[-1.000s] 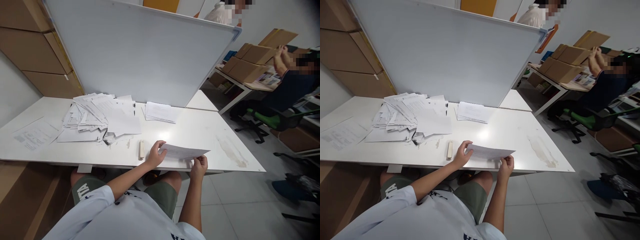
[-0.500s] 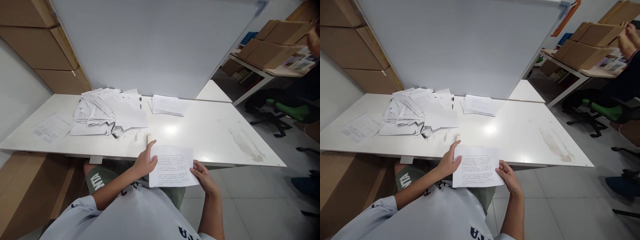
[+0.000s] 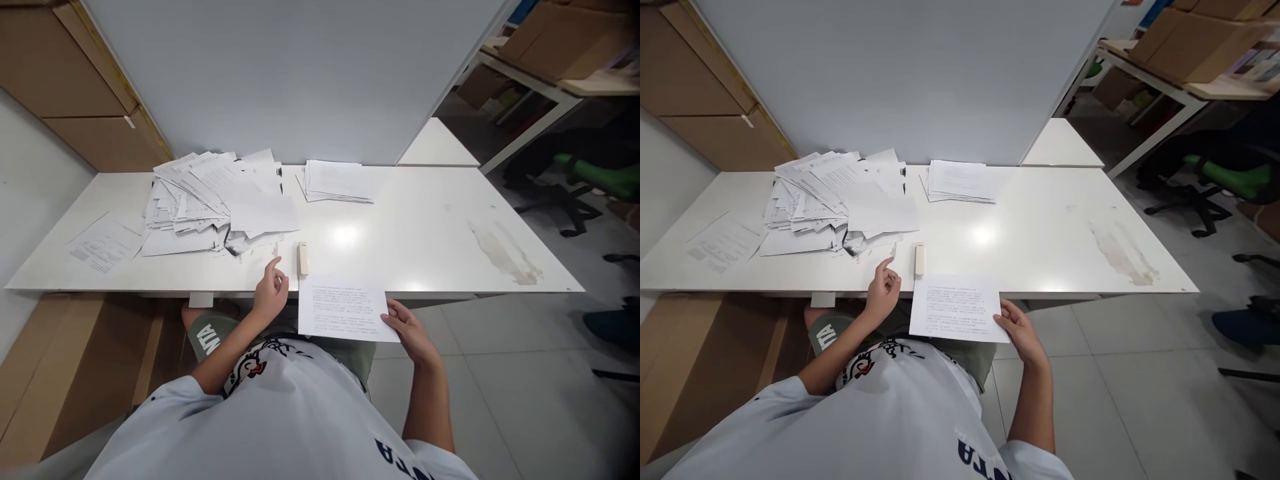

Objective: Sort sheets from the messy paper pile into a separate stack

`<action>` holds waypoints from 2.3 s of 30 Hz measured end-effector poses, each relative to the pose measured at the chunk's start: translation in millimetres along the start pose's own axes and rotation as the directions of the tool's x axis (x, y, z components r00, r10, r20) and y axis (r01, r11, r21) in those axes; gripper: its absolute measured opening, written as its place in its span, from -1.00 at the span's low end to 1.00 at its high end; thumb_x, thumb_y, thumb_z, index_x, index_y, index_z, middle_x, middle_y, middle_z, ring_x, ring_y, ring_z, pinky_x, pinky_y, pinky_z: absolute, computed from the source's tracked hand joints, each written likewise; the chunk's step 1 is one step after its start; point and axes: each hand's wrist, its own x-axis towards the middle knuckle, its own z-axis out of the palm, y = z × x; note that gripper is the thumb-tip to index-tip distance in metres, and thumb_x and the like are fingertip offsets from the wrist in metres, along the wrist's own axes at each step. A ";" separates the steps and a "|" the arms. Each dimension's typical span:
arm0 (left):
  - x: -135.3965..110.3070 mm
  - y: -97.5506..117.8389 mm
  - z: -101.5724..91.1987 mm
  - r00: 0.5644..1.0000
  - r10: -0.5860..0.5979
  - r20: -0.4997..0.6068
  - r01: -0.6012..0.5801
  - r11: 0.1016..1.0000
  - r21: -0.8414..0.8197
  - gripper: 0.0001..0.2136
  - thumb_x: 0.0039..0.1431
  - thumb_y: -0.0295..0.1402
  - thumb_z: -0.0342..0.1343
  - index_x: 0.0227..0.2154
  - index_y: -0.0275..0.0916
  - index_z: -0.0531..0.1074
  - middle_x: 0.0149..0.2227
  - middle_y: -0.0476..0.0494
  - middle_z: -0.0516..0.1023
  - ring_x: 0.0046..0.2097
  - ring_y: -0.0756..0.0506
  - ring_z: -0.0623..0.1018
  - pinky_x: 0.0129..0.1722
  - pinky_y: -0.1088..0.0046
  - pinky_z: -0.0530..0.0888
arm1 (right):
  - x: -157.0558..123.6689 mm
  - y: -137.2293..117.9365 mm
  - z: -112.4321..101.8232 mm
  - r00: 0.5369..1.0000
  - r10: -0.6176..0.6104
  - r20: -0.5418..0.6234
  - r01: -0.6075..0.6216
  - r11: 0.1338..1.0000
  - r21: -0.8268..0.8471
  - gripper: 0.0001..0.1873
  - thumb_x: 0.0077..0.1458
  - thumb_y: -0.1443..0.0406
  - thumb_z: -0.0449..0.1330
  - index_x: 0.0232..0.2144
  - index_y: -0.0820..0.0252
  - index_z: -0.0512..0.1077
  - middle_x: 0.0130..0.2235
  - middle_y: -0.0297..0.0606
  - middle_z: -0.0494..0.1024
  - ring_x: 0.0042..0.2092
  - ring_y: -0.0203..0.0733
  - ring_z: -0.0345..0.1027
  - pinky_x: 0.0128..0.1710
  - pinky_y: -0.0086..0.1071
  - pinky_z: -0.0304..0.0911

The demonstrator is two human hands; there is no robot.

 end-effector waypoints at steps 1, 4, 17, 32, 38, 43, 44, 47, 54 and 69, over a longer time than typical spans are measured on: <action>8.0 2.8 0.7 0.999 0.031 -0.014 -0.031 0.999 0.010 -0.61 0.28 -0.36 -0.05 0.16 -0.20 0.18 -0.38 0.03 0.42 -0.48 0.04 0.38 -0.42 0.52 0.34 | 0.8 0.1 -1.0 1.000 0.001 -0.014 -0.001 1.000 0.006 -0.41 -0.23 0.09 0.44 -0.10 0.11 0.50 -0.23 -0.14 0.64 -0.23 0.02 0.52 -0.26 -0.16 0.41; 38.8 13.2 8.9 0.990 0.130 -0.045 -0.128 0.990 0.054 -0.67 0.28 -0.38 -0.05 0.10 -0.21 0.26 -0.33 -0.03 0.46 -0.38 0.00 0.44 -0.30 0.46 0.42 | 2.3 1.8 -0.6 0.999 0.000 -0.038 0.000 1.000 0.018 -0.41 -0.22 0.09 0.44 -0.09 0.10 0.48 -0.21 -0.16 0.64 -0.21 0.00 0.52 -0.25 -0.17 0.40; 117.4 21.0 82.5 0.979 -0.062 0.195 -0.004 0.947 0.321 -0.69 0.19 -0.50 0.07 0.00 -0.25 0.34 -0.03 -0.31 0.48 0.09 -0.33 0.39 0.08 0.00 0.30 | 11.8 -0.3 -2.1 1.000 0.012 -0.019 -0.012 1.000 0.017 -0.41 -0.20 0.11 0.43 -0.07 0.10 0.49 -0.18 -0.16 0.64 -0.17 0.00 0.51 -0.21 -0.18 0.39; 105.4 34.6 82.8 0.953 0.065 0.295 -0.201 0.866 0.458 -0.62 0.25 -0.61 -0.15 0.04 -0.22 0.37 0.02 -0.22 0.48 0.15 -0.22 0.31 0.14 0.20 0.24 | 18.9 3.7 -12.9 0.995 0.085 0.053 -0.083 0.996 -0.045 -0.54 -0.10 0.09 0.39 -0.11 0.03 0.49 -0.16 -0.24 0.64 -0.12 -0.01 0.52 -0.24 -0.24 0.43; 115.9 25.6 78.5 0.967 -0.030 0.254 -0.047 0.955 0.292 -0.79 0.23 -0.42 0.06 -0.08 -0.20 0.43 -0.06 -0.13 0.55 0.07 -0.20 0.40 0.11 0.24 0.31 | 18.6 4.1 -9.8 0.997 0.038 0.064 -0.035 0.998 -0.054 -0.52 -0.05 0.09 0.36 -0.07 0.08 0.46 -0.14 -0.21 0.63 -0.15 -0.04 0.53 -0.24 -0.24 0.44; 118.9 22.9 81.4 0.972 -0.059 0.228 0.009 0.977 0.212 -0.82 0.20 -0.43 0.08 -0.14 -0.19 0.46 -0.07 -0.14 0.56 0.10 -0.22 0.40 0.15 0.20 0.30 | 0.6 -12.6 -22.2 0.999 0.031 -0.020 -0.032 0.996 -0.079 -0.52 -0.09 0.10 0.38 -0.09 0.08 0.48 -0.17 -0.21 0.64 -0.20 -0.05 0.53 -0.29 -0.25 0.44; 118.4 22.8 80.6 0.974 -0.073 0.214 0.037 0.985 0.171 -0.81 0.19 -0.43 0.08 -0.13 -0.20 0.45 -0.05 -0.15 0.55 0.10 -0.21 0.41 0.16 0.20 0.31 | -3.7 -17.8 -29.7 0.998 0.020 -0.064 -0.026 0.996 -0.088 -0.52 -0.10 0.11 0.39 -0.10 0.07 0.48 -0.19 -0.21 0.64 -0.22 -0.06 0.54 -0.31 -0.26 0.44; 117.2 20.5 70.4 0.987 -0.104 0.124 0.106 0.994 -0.011 -0.72 0.21 -0.43 0.04 -0.01 -0.18 0.39 0.09 -0.17 0.46 0.17 -0.16 0.39 0.17 0.24 0.33 | -5.4 -39.3 -56.3 0.953 -0.102 -0.286 0.079 0.993 -0.093 -0.52 -0.17 0.12 0.40 -0.14 0.05 0.49 -0.22 -0.24 0.64 -0.24 -0.06 0.53 -0.33 -0.26 0.44; 105.4 -11.3 8.0 0.977 0.148 -0.156 -0.119 0.977 0.179 -0.71 0.28 -0.36 -0.06 0.03 -0.19 0.35 0.11 -0.26 0.42 0.25 -0.21 0.33 0.23 0.12 0.30 | 118.5 -116.0 -53.3 0.900 -0.329 -0.287 0.293 0.942 -0.161 -0.56 -0.23 0.21 0.36 -0.20 0.10 0.49 -0.35 -0.31 0.55 -0.24 -0.12 0.47 -0.21 -0.27 0.42; 9.5 -64.5 -56.8 0.940 0.054 -0.337 0.178 0.764 0.620 -0.62 0.24 -0.41 -0.03 0.12 -0.22 0.32 0.14 -0.32 0.42 0.27 -0.34 0.31 0.20 -0.03 0.36 | 311.5 -148.3 47.0 0.755 -0.518 -0.403 0.164 0.744 -0.648 -0.42 0.01 0.12 0.12 0.01 0.39 0.34 0.14 0.31 0.19 0.26 0.39 -0.05 0.21 0.20 -0.15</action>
